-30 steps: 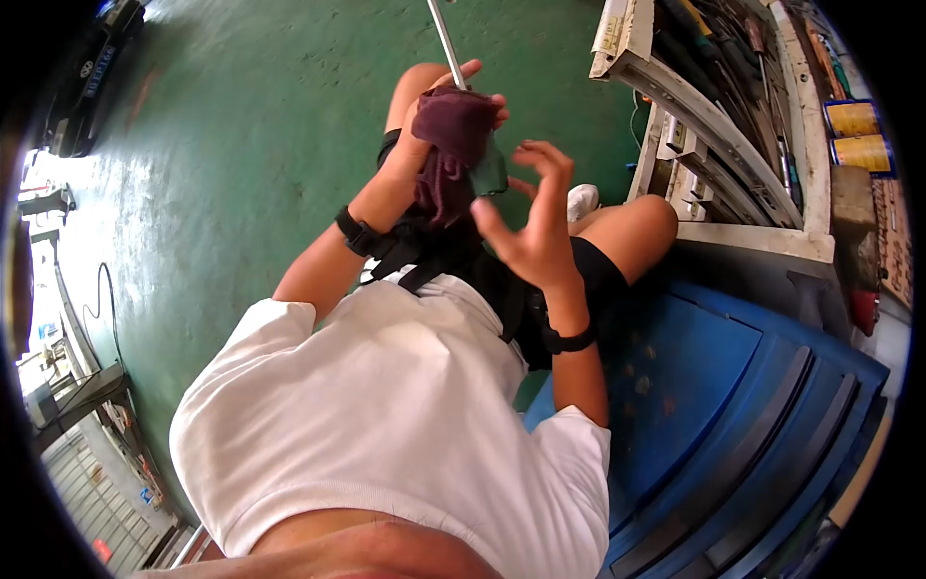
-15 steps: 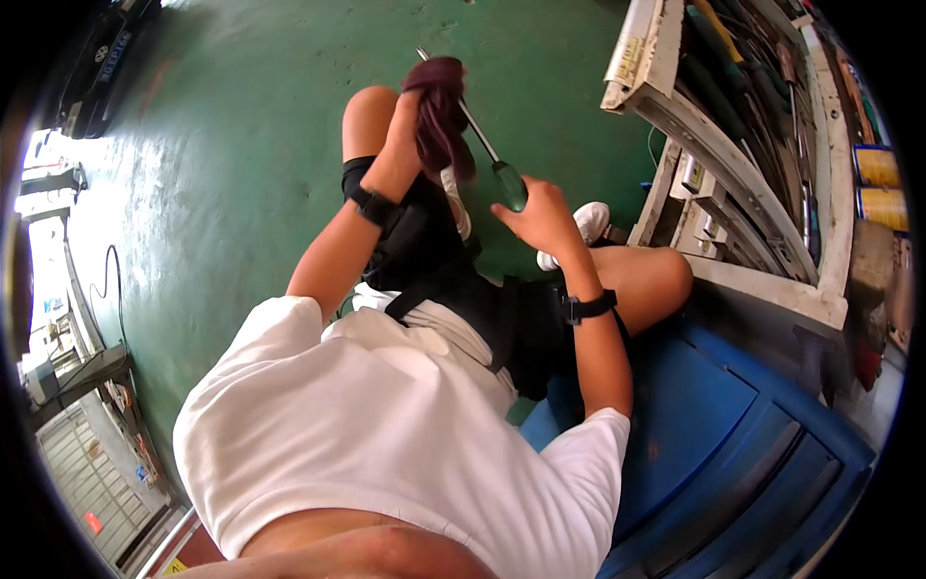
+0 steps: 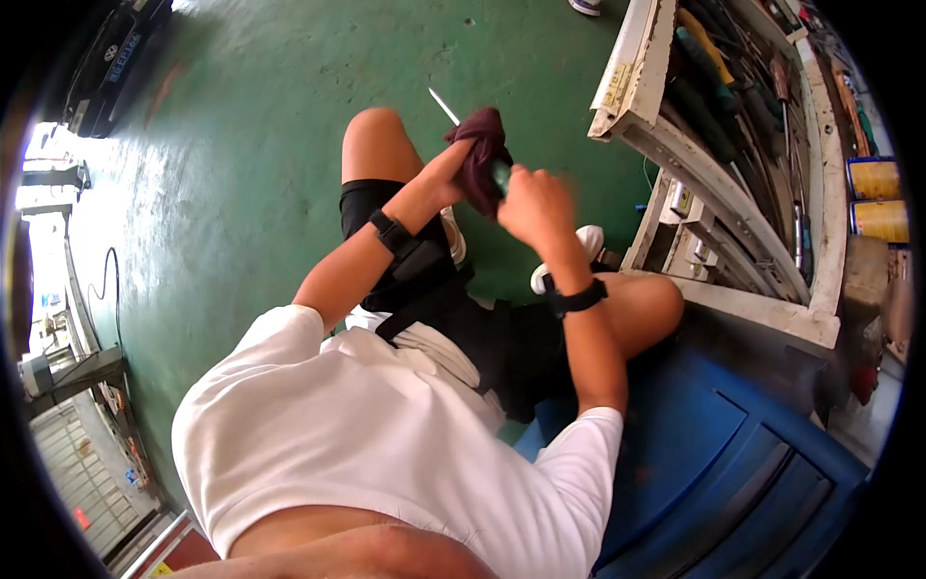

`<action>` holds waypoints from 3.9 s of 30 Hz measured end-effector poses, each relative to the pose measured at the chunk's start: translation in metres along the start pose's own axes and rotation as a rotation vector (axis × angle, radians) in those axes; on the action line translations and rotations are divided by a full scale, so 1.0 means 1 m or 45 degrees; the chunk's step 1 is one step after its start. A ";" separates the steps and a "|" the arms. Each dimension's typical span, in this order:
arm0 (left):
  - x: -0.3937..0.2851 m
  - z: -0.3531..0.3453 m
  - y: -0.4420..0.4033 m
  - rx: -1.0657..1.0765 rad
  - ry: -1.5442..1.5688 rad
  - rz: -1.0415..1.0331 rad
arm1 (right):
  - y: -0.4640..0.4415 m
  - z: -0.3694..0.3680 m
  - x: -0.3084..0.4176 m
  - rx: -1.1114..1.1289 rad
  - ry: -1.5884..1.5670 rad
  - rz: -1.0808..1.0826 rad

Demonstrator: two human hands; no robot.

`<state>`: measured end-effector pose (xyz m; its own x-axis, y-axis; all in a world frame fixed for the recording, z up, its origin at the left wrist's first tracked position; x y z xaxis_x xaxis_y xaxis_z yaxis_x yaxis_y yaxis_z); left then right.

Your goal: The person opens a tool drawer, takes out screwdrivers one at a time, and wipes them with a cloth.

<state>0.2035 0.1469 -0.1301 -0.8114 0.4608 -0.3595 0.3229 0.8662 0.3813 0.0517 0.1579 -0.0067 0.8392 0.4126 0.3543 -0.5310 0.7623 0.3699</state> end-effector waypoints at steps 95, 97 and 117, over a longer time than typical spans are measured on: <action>-0.042 -0.005 -0.037 0.264 -0.326 -0.496 | -0.009 -0.079 -0.066 0.169 -1.241 0.011; -0.072 0.000 -0.029 0.043 -0.096 -0.489 | -0.001 -0.077 -0.070 0.212 -1.333 0.183; 0.001 0.012 -0.046 0.186 -0.222 -0.328 | -0.026 -0.059 -0.070 -0.568 -0.686 0.113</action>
<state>0.1933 0.1097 -0.1584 -0.7841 0.2386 -0.5729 0.1948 0.9711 0.1378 0.0131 0.1389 -0.0922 0.5584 0.2662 0.7857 -0.3995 0.9163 -0.0266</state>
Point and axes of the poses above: each hand's wrist, its own y-axis away from the middle knuckle, its own z-axis out of the back of the hand, x = y × z, the point moved 2 cm from there along -y, towards the middle knuckle, and after that the axes turned 10 degrees about x, right-handed, at the moved point
